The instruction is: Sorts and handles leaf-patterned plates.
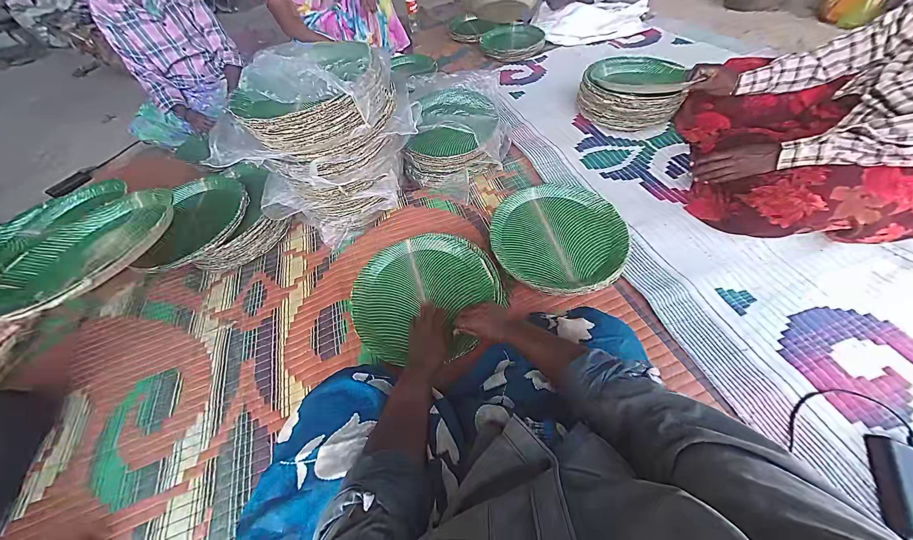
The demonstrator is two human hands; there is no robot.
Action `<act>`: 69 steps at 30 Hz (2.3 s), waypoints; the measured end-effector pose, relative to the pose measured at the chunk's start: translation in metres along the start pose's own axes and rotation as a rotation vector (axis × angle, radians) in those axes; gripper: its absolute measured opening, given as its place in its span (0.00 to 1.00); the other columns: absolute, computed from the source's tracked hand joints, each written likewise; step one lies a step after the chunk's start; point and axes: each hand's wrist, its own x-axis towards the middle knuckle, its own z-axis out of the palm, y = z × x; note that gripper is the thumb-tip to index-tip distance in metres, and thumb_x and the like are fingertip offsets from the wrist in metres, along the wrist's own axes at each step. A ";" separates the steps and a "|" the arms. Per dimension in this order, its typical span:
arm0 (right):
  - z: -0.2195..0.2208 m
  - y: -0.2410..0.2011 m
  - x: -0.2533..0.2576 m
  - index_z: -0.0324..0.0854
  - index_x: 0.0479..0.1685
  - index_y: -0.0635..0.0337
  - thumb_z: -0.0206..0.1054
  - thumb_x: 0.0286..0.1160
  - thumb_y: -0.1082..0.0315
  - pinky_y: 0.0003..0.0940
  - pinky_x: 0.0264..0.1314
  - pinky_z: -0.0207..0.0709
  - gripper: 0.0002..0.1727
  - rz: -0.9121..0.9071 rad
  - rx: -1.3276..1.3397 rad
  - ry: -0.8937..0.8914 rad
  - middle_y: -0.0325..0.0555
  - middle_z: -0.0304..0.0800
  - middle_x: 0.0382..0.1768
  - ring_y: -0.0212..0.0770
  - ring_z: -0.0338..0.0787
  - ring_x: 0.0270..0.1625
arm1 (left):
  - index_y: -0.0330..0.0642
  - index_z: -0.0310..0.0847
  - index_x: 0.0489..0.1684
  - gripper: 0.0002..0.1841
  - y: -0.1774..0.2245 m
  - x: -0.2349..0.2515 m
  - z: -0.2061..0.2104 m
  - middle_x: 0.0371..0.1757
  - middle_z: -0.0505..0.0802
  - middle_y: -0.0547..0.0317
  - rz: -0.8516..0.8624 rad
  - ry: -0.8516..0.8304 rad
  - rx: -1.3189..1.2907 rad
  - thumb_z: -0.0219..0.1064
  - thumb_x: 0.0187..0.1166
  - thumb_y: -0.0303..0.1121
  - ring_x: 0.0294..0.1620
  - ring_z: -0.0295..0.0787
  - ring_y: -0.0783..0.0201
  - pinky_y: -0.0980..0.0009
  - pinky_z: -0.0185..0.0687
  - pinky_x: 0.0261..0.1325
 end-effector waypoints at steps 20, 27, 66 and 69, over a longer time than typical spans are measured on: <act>-0.036 0.066 -0.018 0.91 0.58 0.64 0.59 0.89 0.65 0.66 0.74 0.68 0.17 0.706 -0.018 0.772 0.65 0.89 0.64 0.66 0.85 0.71 | 0.42 0.48 0.96 0.38 -0.006 0.014 0.012 0.97 0.50 0.44 0.014 -0.094 -0.050 0.60 0.89 0.44 0.99 0.38 0.46 0.39 0.34 0.94; 0.001 0.006 -0.001 0.85 0.67 0.68 0.51 0.95 0.62 0.62 0.79 0.71 0.22 -0.001 0.067 0.073 0.63 0.84 0.75 0.63 0.80 0.80 | 0.24 0.73 0.79 0.35 -0.003 0.014 0.010 0.82 0.75 0.25 0.181 0.835 -0.014 0.40 0.89 0.47 0.85 0.68 0.27 0.29 0.50 0.85; -0.032 0.045 -0.002 0.69 0.84 0.67 0.55 0.93 0.63 0.63 0.86 0.58 0.26 0.798 0.017 0.182 0.62 0.69 0.86 0.61 0.66 0.89 | 0.41 0.38 0.98 0.42 0.002 0.008 0.005 0.98 0.40 0.43 -0.145 -0.212 0.002 0.54 0.90 0.52 0.99 0.29 0.44 0.31 0.30 0.91; -0.041 0.055 -0.006 0.73 0.78 0.71 0.57 0.83 0.79 0.67 0.83 0.61 0.24 1.011 0.042 0.064 0.68 0.71 0.82 0.65 0.68 0.87 | 0.42 0.38 0.98 0.42 0.001 0.010 0.005 0.98 0.41 0.44 -0.150 -0.213 0.001 0.55 0.90 0.52 0.99 0.29 0.45 0.30 0.29 0.91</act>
